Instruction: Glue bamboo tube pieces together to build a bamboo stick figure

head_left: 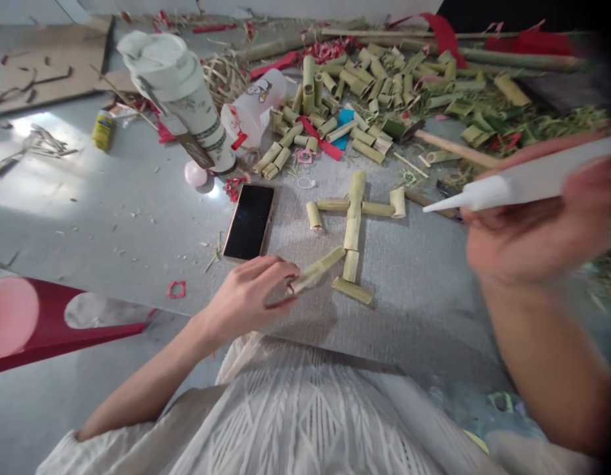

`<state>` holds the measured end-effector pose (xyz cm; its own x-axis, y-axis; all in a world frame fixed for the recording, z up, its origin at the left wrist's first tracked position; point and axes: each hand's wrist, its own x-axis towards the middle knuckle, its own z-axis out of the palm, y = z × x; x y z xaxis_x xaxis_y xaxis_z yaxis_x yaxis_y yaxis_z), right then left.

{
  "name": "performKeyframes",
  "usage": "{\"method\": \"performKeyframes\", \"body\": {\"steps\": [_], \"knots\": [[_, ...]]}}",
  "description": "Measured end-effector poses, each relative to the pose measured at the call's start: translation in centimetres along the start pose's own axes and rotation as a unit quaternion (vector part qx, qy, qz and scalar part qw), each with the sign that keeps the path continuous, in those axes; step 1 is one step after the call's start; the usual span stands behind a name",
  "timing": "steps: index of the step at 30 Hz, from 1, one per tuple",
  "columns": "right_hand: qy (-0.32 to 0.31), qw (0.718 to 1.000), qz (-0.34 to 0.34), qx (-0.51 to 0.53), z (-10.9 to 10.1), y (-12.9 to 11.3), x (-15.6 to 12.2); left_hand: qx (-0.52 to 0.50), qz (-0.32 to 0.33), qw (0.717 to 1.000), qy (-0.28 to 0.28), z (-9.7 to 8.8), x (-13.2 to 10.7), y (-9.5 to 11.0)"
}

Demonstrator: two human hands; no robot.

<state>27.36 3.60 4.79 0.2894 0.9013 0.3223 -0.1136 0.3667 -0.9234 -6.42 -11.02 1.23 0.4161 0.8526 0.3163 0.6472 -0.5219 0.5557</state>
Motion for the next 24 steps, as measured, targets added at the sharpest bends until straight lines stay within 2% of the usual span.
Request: {"method": "performKeyframes", "body": {"steps": [2, 4, 6, 8, 11, 15, 24], "knots": [[-0.018, 1.000, -0.014, 0.013, -0.4, 1.5, -0.1, 0.033, 0.007, 0.999, -0.008, 0.0, -1.0, -0.7], [-0.022, 1.000, 0.000, 0.022, -0.8, 2.7, -0.4, 0.077, -0.008, 0.996, 0.033, -0.3, -1.0, -1.9], [-0.020, 0.999, 0.005, 0.027, -1.2, 3.3, -0.9, 0.163, -0.080, 0.982, 0.057, -0.5, -0.5, -3.4], [-0.028, 0.999, 0.005, 0.037, -1.4, 3.7, -1.3, 0.225, -0.140, 0.964, 0.030, -0.6, 0.2, -4.8], [-0.045, 0.997, 0.023, 0.049, -1.6, 3.9, -1.9, 0.256, -0.174, 0.951, 0.013, -0.3, 0.8, -6.1], [-0.053, 0.997, 0.041, 0.048, -1.7, 4.3, -2.1, 0.250, -0.191, 0.949, 0.020, 0.1, 0.8, -6.5], [-0.051, 0.996, 0.061, 0.032, -1.8, 4.6, -2.0, 0.231, -0.219, 0.948, -0.016, -0.5, 0.8, -6.4]]}}
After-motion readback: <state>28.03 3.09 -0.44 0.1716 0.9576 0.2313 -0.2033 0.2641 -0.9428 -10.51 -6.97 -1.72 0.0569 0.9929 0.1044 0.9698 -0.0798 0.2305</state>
